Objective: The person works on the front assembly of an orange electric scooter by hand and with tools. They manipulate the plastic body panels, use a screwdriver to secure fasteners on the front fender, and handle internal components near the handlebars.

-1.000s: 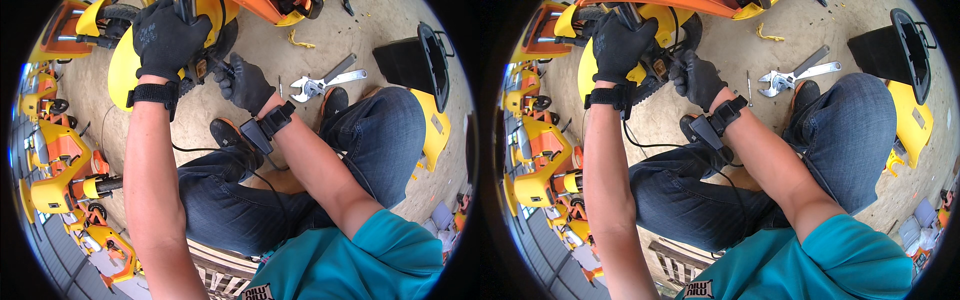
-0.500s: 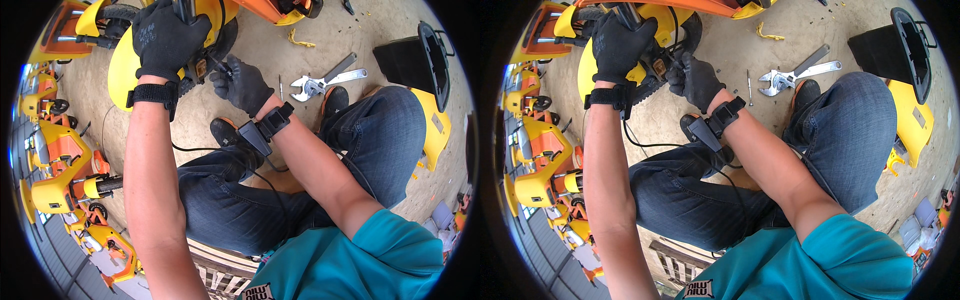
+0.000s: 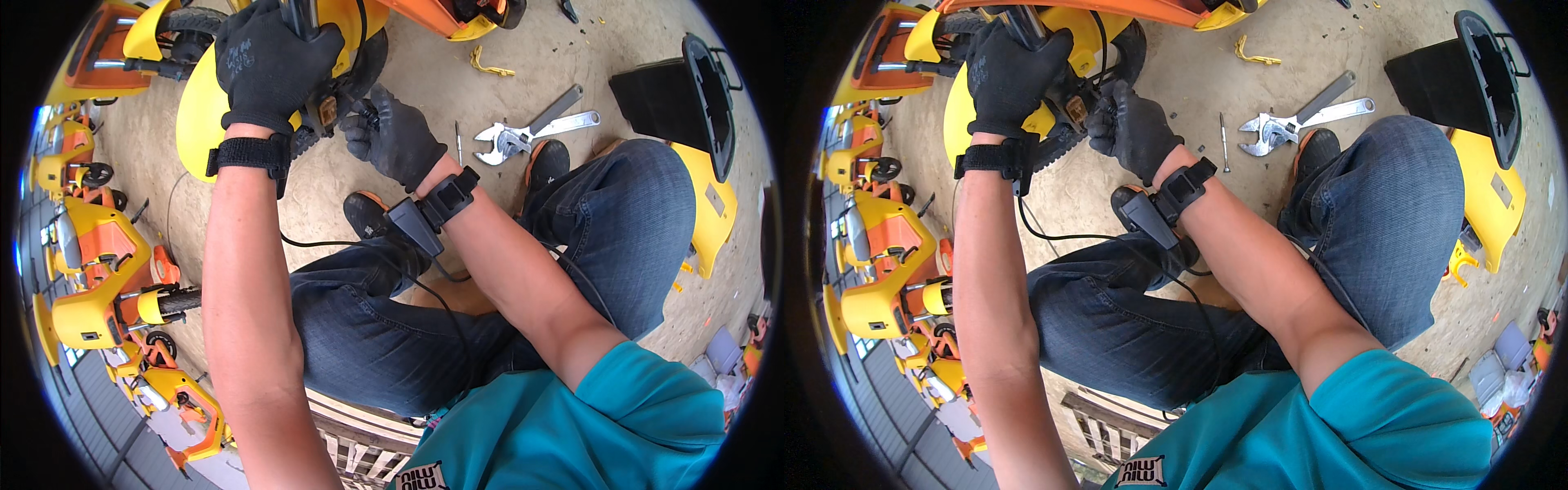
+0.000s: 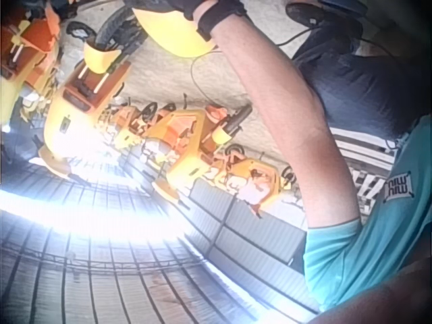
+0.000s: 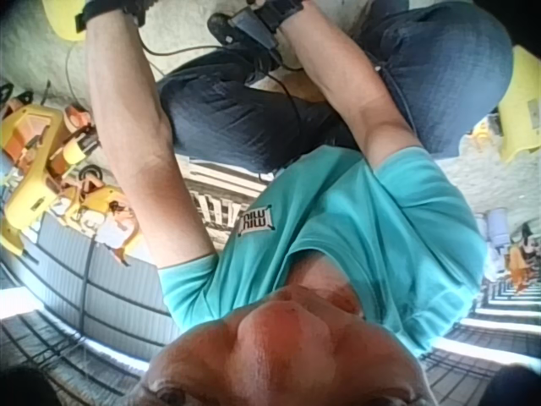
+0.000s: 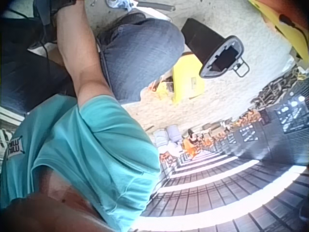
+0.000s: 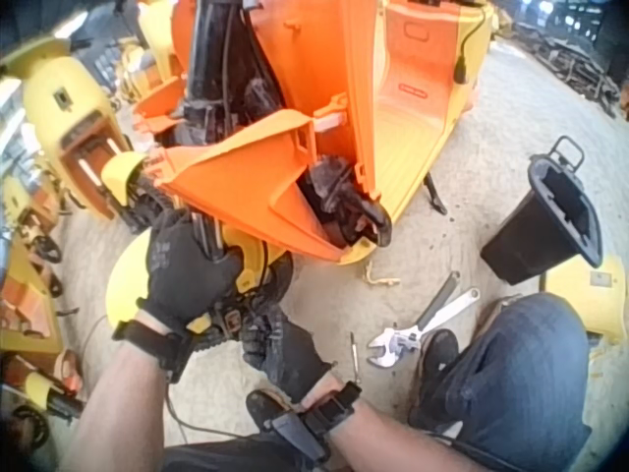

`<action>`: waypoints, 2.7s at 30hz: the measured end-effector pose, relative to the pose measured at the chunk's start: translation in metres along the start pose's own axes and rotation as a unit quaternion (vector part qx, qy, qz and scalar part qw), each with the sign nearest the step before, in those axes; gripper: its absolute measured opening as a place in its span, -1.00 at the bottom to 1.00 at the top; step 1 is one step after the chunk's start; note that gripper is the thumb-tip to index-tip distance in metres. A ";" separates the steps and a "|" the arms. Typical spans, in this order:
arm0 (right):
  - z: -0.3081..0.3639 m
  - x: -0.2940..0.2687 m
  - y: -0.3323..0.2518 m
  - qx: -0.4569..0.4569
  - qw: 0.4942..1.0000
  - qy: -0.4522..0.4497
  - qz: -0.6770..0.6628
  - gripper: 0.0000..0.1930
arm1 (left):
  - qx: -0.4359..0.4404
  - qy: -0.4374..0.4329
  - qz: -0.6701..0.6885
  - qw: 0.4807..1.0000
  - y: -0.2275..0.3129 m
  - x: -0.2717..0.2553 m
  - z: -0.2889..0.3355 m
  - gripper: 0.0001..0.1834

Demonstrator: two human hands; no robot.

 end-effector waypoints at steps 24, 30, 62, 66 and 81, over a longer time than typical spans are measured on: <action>0.010 -0.001 -0.012 -0.122 0.984 0.092 0.091 -0.83 | -0.014 0.004 -0.004 1.000 0.000 -0.002 0.000 -0.66; 0.007 -0.004 -0.004 -0.024 0.997 0.023 0.067 -0.82 | 0.008 0.002 -0.006 1.000 0.001 -0.001 0.000 -0.66; -0.004 -0.017 -0.022 -0.277 0.875 -0.050 0.394 -0.72 | -0.004 0.008 -0.018 1.000 0.001 -0.002 0.001 -0.65; -0.006 -0.029 -0.019 -0.239 0.909 -0.050 0.338 -0.72 | 0.001 0.009 -0.016 1.000 0.002 -0.003 0.001 -0.65; 0.011 -0.215 -0.004 -0.119 0.875 0.236 0.406 -0.79 | 0.011 0.010 -0.032 0.999 0.001 -0.002 0.002 -0.67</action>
Point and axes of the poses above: each hand's wrist, its own z-axis away from the middle knuckle, its own x-axis out of the palm, y = z × x, the point moved 8 cm from there along -z, towards the middle knuckle, and after that the axes turned 7 degrees about y, right-handed, at the moved point
